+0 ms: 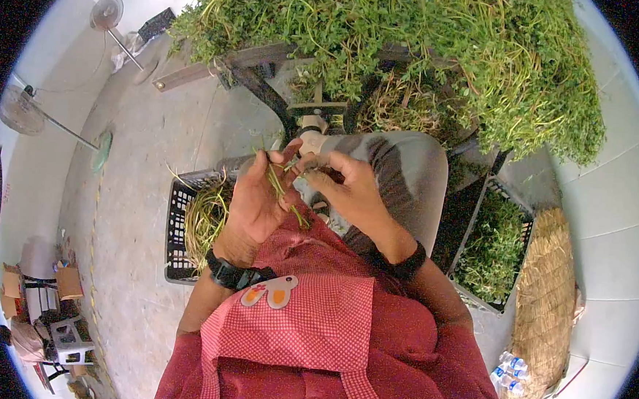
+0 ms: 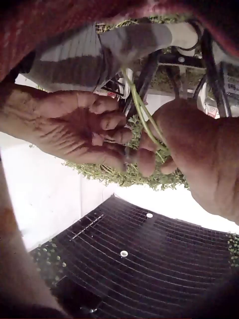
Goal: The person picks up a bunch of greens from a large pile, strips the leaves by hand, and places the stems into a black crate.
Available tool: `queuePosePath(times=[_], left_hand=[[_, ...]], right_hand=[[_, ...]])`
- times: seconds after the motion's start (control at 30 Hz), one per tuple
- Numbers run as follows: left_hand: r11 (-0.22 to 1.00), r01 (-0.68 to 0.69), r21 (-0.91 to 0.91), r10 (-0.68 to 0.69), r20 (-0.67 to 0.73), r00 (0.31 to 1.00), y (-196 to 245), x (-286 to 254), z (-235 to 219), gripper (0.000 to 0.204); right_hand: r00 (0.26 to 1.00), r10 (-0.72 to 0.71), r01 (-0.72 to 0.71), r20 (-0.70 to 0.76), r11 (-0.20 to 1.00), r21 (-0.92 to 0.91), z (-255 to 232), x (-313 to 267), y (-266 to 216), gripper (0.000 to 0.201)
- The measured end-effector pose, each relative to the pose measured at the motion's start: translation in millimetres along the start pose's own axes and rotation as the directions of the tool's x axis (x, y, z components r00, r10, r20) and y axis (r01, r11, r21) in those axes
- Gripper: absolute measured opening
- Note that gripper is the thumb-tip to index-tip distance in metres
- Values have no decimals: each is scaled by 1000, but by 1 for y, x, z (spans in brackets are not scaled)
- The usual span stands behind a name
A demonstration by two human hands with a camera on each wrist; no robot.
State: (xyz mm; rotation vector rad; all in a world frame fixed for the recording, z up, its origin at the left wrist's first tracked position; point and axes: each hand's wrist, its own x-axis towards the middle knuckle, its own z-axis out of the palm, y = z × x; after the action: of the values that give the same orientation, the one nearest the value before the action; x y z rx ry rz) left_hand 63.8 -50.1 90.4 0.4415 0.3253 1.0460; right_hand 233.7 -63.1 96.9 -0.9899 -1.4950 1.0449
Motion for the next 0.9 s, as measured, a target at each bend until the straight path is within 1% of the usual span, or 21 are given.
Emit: queuePosePath(times=[0.03,0.07,0.1,0.13,0.17,0.2,0.23,0.27,0.3,0.33,0.4,0.43,0.5,0.63,0.67,0.73,0.87,0.9], left_hand=[[1000,12,16,-12,14,1000,-1,0,1,34],[1000,14,16,-14,13,1000,-1,-1,3,34],[1000,22,8,-21,-32,999,-2,-1,6,35],[1000,29,-1,-29,-76,997,-2,-1,8,36],[1000,29,1,-29,-73,997,-1,-2,10,36],[998,58,10,-57,-69,996,-1,-4,11,37],[996,87,20,-85,-67,994,-1,-5,12,38],[996,86,21,-84,-66,994,-2,-5,12,38],[993,113,31,-111,-55,992,-3,-5,11,39],[989,141,43,-139,-43,989,-4,-5,11,42],[988,142,58,-141,-26,990,-4,-4,11,44],[987,141,71,-141,-12,990,-4,-3,11,46],[987,128,101,-127,-15,992,-4,-4,12,47],[978,86,188,-78,-49,996,-3,-5,19,48],[978,84,189,-77,-47,996,-4,-4,17,48],[983,45,180,-46,5,999,-5,-4,10,45],[972,33,231,-30,-13,999,-6,-5,17,38],[953,-11,302,24,-40,999,-8,-6,19,36]], right_hand=[[1000,1,-1,-1,1000,1,0,2,-1,19],[999,37,-36,15,998,-54,0,3,-2,20],[997,73,-69,29,992,-110,0,4,-2,22],[997,73,-69,27,992,-109,1,3,-2,22],[992,116,-111,44,988,-108,3,3,-2,22],[986,158,-151,61,983,-107,4,4,-1,22],[986,155,-148,60,983,-107,5,5,-1,22],[994,97,-90,51,987,-137,6,6,0,22],[998,40,-33,43,985,-167,7,6,0,22],[998,39,-32,40,985,-167,7,6,0,22],[1000,-24,22,-11,984,-178,6,7,-4,23],[999,-30,28,-11,983,-181,5,8,-4,23],[999,30,-32,-16,981,-190,4,6,0,23],[999,31,-33,-14,977,-209,4,5,1,21],[1000,15,-20,-27,982,-188,5,4,5,20],[999,0,-7,-40,986,-168,6,2,8,19],[999,-12,6,-32,987,-160,5,0,4,17],[999,-2,-3,-35,987,-162,5,-1,3,17]])
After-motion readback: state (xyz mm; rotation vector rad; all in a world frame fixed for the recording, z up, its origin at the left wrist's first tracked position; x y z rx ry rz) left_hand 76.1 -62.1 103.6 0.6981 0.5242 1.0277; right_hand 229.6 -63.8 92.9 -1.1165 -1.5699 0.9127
